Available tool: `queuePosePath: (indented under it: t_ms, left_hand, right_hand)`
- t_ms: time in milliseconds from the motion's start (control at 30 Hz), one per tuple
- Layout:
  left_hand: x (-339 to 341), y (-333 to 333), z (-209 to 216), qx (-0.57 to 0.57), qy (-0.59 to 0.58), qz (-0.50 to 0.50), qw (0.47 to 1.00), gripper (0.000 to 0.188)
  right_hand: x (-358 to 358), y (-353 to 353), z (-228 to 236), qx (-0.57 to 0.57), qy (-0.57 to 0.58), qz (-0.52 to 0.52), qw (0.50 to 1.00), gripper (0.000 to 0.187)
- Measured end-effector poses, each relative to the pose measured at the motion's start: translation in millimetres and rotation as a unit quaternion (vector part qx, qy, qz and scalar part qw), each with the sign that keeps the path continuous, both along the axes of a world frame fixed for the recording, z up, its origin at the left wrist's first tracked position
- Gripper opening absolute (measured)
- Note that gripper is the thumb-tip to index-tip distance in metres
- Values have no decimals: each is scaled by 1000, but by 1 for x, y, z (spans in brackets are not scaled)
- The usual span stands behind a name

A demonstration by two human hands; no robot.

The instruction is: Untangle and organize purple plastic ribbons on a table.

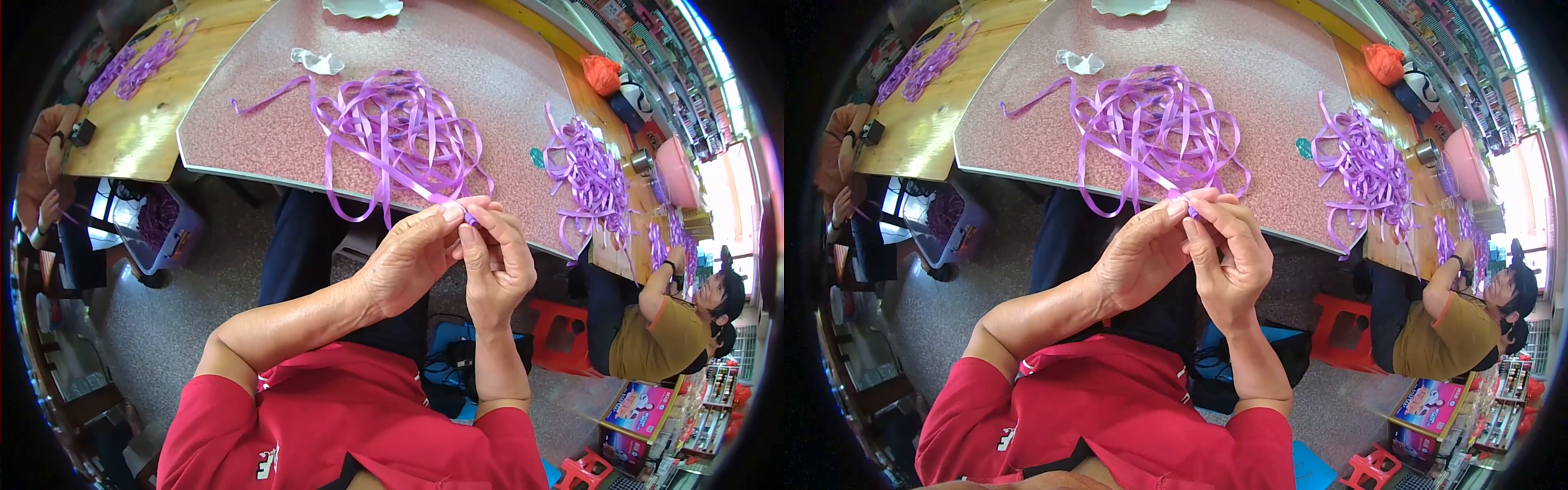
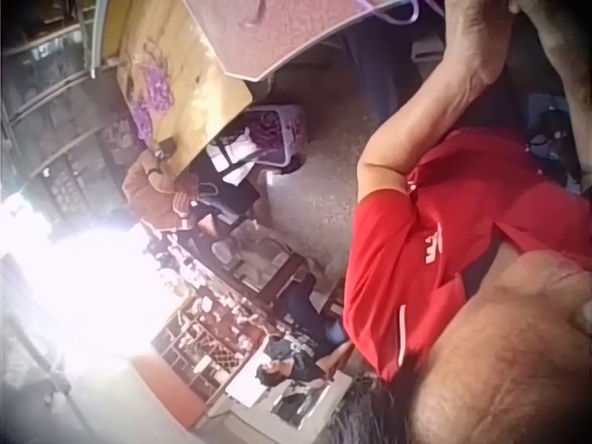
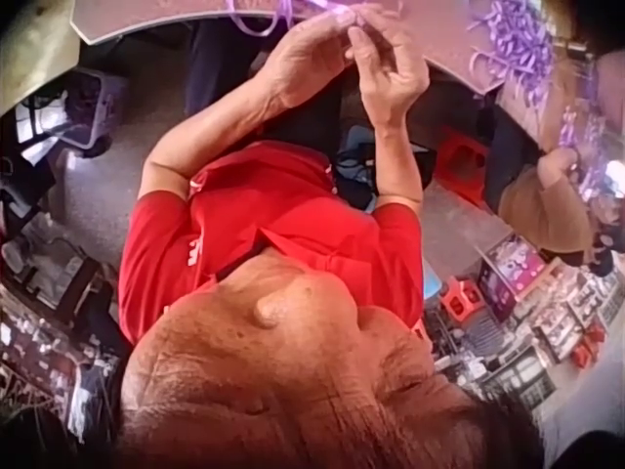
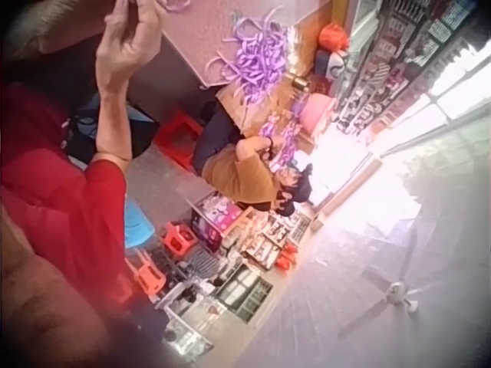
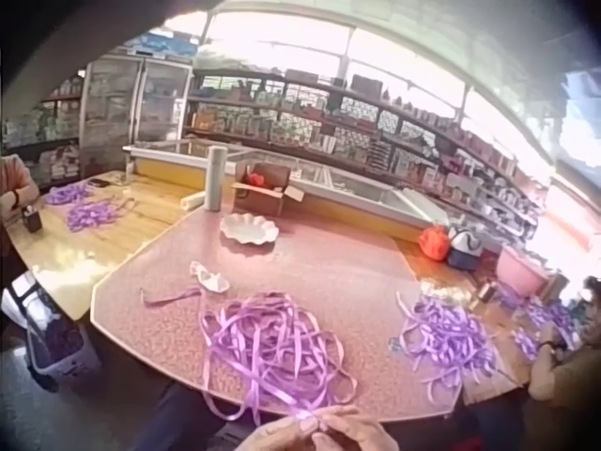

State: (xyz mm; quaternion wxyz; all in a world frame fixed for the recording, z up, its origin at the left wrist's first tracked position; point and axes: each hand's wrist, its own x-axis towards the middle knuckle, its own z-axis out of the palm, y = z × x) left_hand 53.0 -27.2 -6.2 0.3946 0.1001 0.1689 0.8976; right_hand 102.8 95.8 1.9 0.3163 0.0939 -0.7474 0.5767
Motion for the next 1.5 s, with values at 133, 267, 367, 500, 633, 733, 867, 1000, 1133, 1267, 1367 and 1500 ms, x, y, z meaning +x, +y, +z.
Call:
queuePosePath:
  t_ms: [133,267,367,500,633,733,867,1000,1133,1267,1367,1500]
  left_hand:
    - [-1,-2,-3,10,-6,-31,999,51]
    - [-3,0,-17,91,-20,-85,992,55]
    - [3,3,-3,35,-22,-53,998,59]
    - [6,11,-8,7,56,35,998,62]
    - [8,13,-6,-11,79,50,996,48]
    - [-2,9,-6,-27,97,46,994,47]
    - [-38,-10,-1,-6,28,116,993,41]
    - [-96,-46,-12,-46,40,214,975,39]
    - [-130,-77,-13,-66,34,297,952,38]
    - [-153,-100,-19,-73,64,335,937,40]
    - [-162,-115,-22,-80,69,359,927,41]
    - [-162,-126,-23,-97,73,376,919,40]
  right_hand:
    - [-3,-2,0,19,11,-18,1000,23]
    - [-2,-1,-2,33,21,-22,999,22]
    - [1,-1,-5,13,19,-39,999,22]
    - [5,-3,-7,-55,-4,-65,996,21]
    - [5,-5,-10,-55,-2,-67,996,19]
    - [6,-11,-9,-65,-2,-71,995,16]
    - [8,24,-13,-273,62,53,958,22]
    - [20,83,-12,-458,90,178,866,36]
    - [41,145,-32,-526,108,219,814,37]
    - [62,193,-57,-534,95,174,822,29]
    - [73,207,-63,-566,97,142,806,21]
    - [93,243,-81,-574,102,-6,812,18]
